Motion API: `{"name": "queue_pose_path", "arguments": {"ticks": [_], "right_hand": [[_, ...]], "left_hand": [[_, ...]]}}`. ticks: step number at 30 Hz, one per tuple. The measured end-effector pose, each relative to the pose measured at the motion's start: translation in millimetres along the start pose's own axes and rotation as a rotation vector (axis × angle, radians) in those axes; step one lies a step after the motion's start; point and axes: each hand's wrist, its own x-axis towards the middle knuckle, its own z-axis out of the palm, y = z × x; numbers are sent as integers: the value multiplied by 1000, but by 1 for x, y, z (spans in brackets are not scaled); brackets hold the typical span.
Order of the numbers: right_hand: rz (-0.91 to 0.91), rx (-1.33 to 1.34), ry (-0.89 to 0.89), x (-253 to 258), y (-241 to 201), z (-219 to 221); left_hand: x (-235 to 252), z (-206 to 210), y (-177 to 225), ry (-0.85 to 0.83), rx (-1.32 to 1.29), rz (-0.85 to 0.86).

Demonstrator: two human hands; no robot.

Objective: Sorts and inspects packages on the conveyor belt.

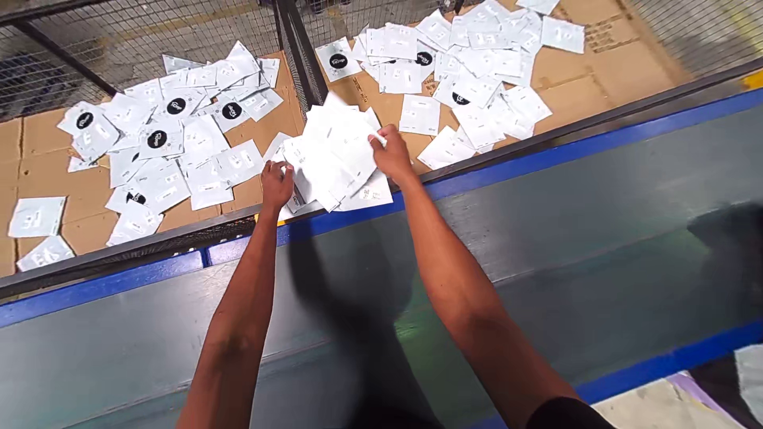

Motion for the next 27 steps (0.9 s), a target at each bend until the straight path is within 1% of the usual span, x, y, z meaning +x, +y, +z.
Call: {"name": "queue_pose_path", "arguments": {"ticks": [3,4,5,6,7,8,11,12,14,16,19,21,23,25,27], "right_hand": [[140,448,136,17,-21,-9],[156,608,99,21,-36,-7],[133,775,-1,25,-54,-3],[104,883,-150,29,-70,1],[79,871,-256,35,-80,7],[42,743,-275,42,-84,13],[-130,81,-155,54,-62,29],[-146,-81,-162,48,-50,35],[-135,-256,-188,30,-23,49],[-105,-277,-202,12,0,60],[-68,-191,-178,-6,4,59],[-56,-162,-126,-8,3,58],[-57,-191,-107,-6,3,57],[-76,-240,-132,-6,3,57],[-100,-294,-149,-6,5,57]], "left_hand": [[1,-2,-3,-39,33,-24],[1,-1,-3,-33,21,-20],[0,0,-2,-18,1,-20],[-1,0,-2,-3,-22,-30],[-3,0,-3,15,-45,-51],[-5,-1,-3,31,-67,-78],[-3,-4,-1,62,-148,-157],[-3,-5,-2,63,-190,-176],[-3,-7,0,69,-311,-214],[-6,-6,-1,110,-484,-251],[-7,-10,1,180,-787,-270],[-8,-26,6,210,-955,-251],[-10,-55,11,270,-1054,-241],[-9,-84,5,417,-1093,-248],[-10,-105,-10,600,-1084,-288]]}}
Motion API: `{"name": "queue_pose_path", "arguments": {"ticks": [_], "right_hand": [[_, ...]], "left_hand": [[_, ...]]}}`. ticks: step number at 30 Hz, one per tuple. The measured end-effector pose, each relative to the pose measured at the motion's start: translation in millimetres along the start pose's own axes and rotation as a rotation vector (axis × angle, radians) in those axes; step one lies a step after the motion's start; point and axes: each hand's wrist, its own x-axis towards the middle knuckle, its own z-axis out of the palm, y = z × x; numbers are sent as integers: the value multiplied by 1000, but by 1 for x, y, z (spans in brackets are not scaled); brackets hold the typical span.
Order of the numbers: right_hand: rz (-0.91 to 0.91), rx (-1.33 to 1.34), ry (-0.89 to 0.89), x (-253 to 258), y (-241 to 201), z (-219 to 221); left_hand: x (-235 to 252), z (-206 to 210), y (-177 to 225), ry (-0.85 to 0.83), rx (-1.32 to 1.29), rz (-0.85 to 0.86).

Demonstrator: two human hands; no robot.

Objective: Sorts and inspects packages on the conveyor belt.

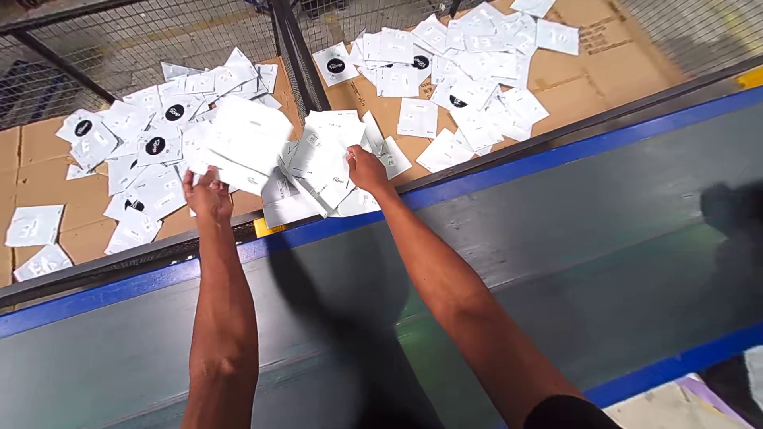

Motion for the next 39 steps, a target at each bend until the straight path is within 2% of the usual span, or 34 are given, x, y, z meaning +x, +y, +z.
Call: {"name": "queue_pose_path", "arguments": {"ticks": [2,4,7,9,11,14,16,18,21,24,27,30,32,35,36,38,39], "right_hand": [[-7,-38,-39,2,1,2],[-24,-59,-55,3,3,6],[-45,-22,-48,3,5,9],[-32,10,-46,4,7,9],[17,67,-42,4,6,4],[199,178,-23,6,5,-8],[329,207,-7,18,14,-5],[380,224,-14,30,26,3],[349,205,31,32,26,0],[260,171,205,30,17,-7],[161,396,340,43,-4,-25],[69,529,421,56,-61,-48],[-20,627,348,64,-112,-57],[-112,1117,27,75,-172,-64],[-119,1188,-40,77,-180,-70],[-143,1057,-42,79,-167,-76],[-167,845,-6,78,-149,-75]], "left_hand": [[8,-12,-3,170,160,8],[6,-8,-22,162,413,51],[-14,19,-51,-237,678,49],[-21,39,-68,-416,760,0],[-16,47,-84,-465,813,-20],[-15,51,-93,-447,889,27],[-15,48,-99,-458,889,59],[-13,44,-106,-456,850,75],[-10,40,-109,-474,798,85],[-10,38,-109,-483,757,85],[-11,37,-109,-483,714,93],[-13,36,-110,-470,684,108],[-13,38,-109,-460,671,105],[-17,36,-108,-461,636,69],[-18,37,-106,-465,632,58],[-19,37,-103,-469,635,40],[-18,37,-103,-466,627,33]]}}
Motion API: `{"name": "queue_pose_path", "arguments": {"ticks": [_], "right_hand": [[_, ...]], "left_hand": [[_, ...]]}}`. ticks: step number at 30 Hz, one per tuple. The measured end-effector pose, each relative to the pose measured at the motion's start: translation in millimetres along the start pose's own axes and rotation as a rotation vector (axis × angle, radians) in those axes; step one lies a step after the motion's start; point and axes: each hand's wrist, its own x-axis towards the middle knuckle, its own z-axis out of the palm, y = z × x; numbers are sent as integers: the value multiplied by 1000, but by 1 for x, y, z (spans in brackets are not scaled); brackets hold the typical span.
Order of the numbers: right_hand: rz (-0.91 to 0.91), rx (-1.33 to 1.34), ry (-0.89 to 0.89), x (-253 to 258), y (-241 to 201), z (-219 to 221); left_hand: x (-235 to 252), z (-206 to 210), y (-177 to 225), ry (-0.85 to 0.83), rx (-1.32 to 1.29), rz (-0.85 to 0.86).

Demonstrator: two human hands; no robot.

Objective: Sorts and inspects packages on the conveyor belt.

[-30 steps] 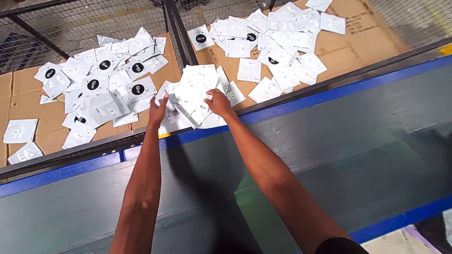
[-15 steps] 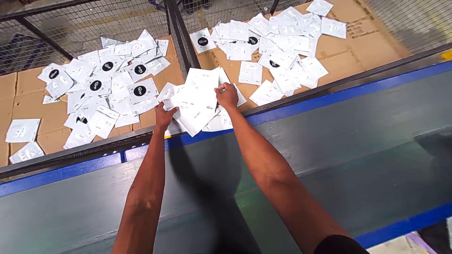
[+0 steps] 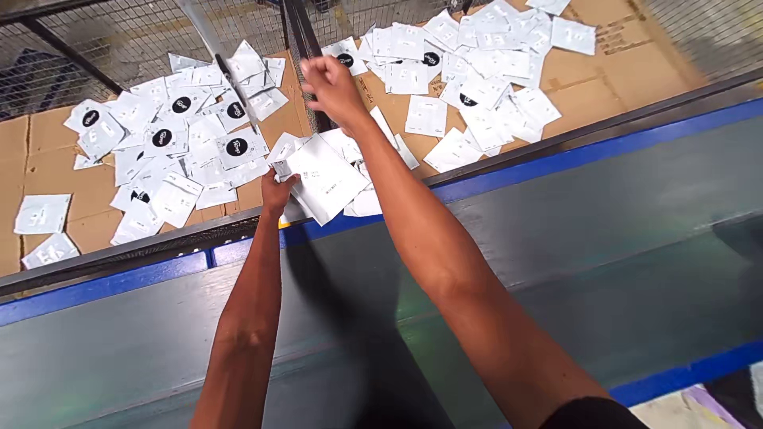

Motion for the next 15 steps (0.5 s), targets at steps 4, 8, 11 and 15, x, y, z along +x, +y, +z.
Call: {"name": "queue_pose_path", "arguments": {"ticks": [4,8,11,15], "right_hand": [[204,-889,-163,-59,70,-48],[327,-1065,-216,-111,127,-41],[284,-1001,-134,-115,134,-28],[281,-837,27,-112,122,-21]], "left_hand": [[1,-4,-6,6,-40,-26],[0,-3,-4,17,-99,-16],[0,-3,-4,33,-107,-10],[2,-7,-7,41,-62,9]]}}
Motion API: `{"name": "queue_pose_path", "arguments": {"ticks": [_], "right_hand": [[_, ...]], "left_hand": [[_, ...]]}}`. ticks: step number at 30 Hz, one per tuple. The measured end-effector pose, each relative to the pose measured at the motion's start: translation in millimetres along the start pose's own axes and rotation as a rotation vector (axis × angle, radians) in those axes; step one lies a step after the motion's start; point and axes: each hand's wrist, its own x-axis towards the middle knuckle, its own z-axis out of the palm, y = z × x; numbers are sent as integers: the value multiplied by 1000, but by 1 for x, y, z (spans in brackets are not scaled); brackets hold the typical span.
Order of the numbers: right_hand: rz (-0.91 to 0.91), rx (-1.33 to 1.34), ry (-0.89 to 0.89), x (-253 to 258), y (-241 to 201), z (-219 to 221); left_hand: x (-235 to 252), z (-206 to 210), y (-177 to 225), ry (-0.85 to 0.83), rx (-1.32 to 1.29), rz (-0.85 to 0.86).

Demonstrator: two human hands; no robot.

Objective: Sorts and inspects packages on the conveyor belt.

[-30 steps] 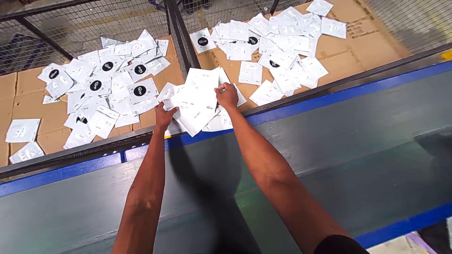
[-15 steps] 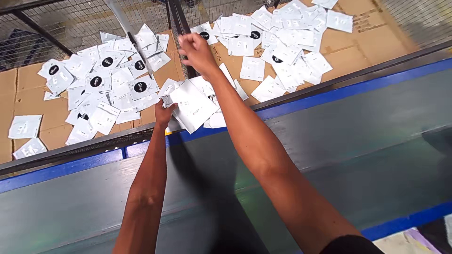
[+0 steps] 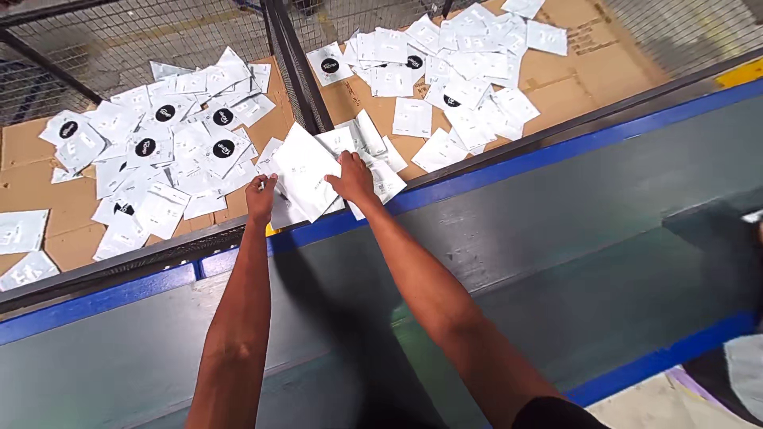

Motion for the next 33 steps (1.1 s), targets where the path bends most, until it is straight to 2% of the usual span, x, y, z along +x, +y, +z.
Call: {"name": "queue_pose_path", "arguments": {"ticks": [2,6,7,9,10,12,15,19,22,25,29,33], "right_hand": [[27,128,63,-2,-2,-2],[82,645,145,-9,-27,-10],[15,809,94,-6,-41,-15],[-217,1141,-156,18,-68,-31],[-306,1156,-210,30,-76,-42],[-381,939,-90,52,-72,-63],[-284,532,108,65,-9,-74],[-190,156,35,37,97,-52],[-150,40,23,9,152,-34],[-172,7,60,-5,171,-25],[-157,105,111,-6,168,-22],[-164,90,131,-6,170,-19]], "left_hand": [[-1,0,-1,-9,2,18],[-3,-2,1,-4,-66,10],[-2,-3,0,-10,-86,11],[1,-3,-5,-35,-100,34],[0,-4,-8,-39,-97,42],[-1,-7,-10,-32,-85,38],[0,-7,-10,-29,-72,39],[-1,-8,-11,-14,-90,47],[-2,-10,-12,-9,-89,51],[0,-9,-12,-5,-102,55],[1,-9,-13,-6,-164,49],[-1,-16,-8,-33,-235,32]]}}
